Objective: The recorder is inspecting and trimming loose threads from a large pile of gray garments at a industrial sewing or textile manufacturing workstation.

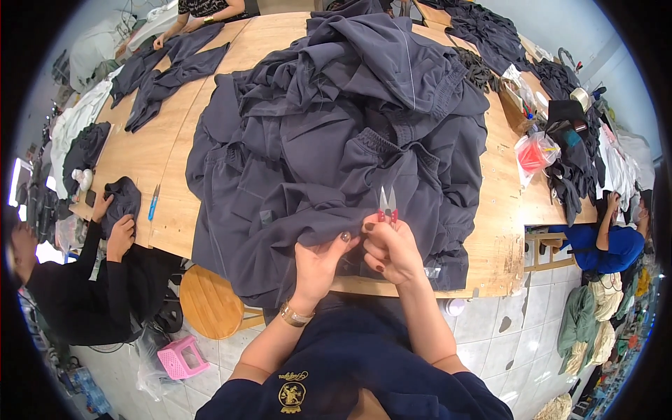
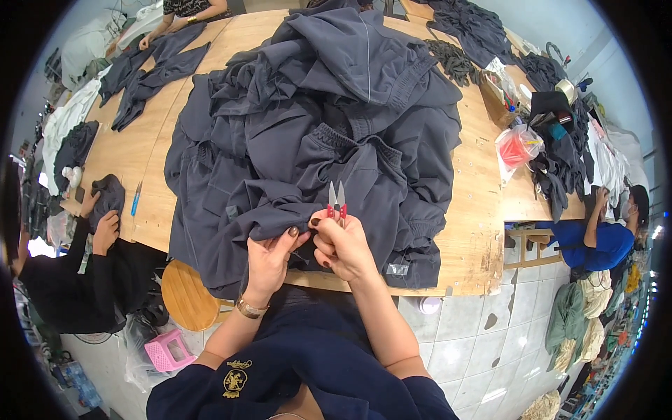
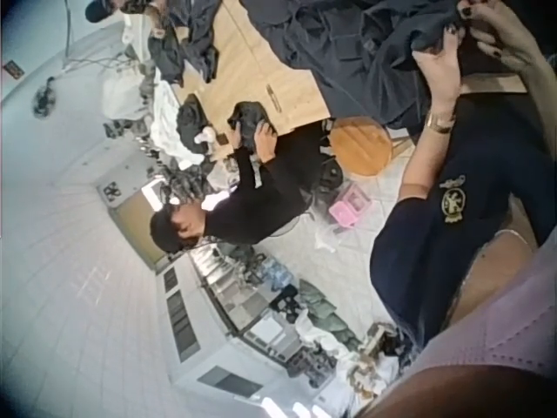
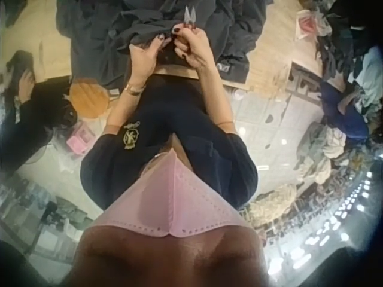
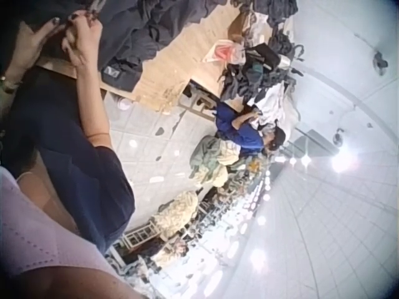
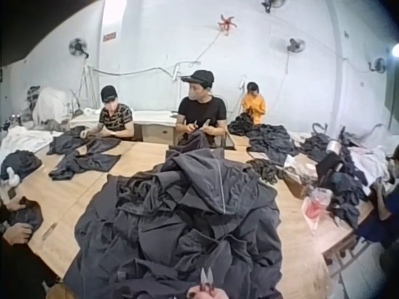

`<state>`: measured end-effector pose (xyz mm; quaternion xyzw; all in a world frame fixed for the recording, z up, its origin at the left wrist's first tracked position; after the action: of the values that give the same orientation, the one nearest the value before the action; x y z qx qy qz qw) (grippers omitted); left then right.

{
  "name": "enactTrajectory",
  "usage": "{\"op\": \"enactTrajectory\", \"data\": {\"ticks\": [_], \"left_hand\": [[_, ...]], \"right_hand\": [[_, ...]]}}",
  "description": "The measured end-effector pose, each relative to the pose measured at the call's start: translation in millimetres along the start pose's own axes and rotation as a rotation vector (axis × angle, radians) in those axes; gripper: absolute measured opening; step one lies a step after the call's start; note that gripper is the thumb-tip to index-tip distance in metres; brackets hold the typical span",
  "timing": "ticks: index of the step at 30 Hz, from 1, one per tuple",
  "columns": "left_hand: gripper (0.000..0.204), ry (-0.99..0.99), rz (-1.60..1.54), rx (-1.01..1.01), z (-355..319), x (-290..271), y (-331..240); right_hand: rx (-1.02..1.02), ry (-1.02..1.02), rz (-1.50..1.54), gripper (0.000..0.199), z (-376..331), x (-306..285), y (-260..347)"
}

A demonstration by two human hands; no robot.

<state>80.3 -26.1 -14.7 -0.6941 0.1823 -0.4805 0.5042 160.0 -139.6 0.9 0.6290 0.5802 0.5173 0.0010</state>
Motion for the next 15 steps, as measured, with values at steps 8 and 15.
{"op": "enactTrajectory", "data": {"ticks": [8,15], "left_hand": [[0.018,-0.026,-0.229,-0.146,1.1,-1.2,0.2],[0.016,-0.025,-0.287,-0.191,2.9,-4.7,-6.7]], "right_hand": [[-0.500,-0.200,-0.735,0.013,-4.9,5.0,-3.2],[-1.113,-0.213,-1.334,0.030,-14.0,6.2,3.2]]}}
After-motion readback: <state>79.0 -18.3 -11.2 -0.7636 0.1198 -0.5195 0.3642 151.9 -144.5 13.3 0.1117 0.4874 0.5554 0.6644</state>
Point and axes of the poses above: each hand's wrist, its own z-axis towards the middle knuckle, its own x-axis out of the palm, y = z × x, the point moved 2 cm from there along z, towards the middle knuckle, and after that the axes turned 4 degrees about -y, right-handed, at the moved point
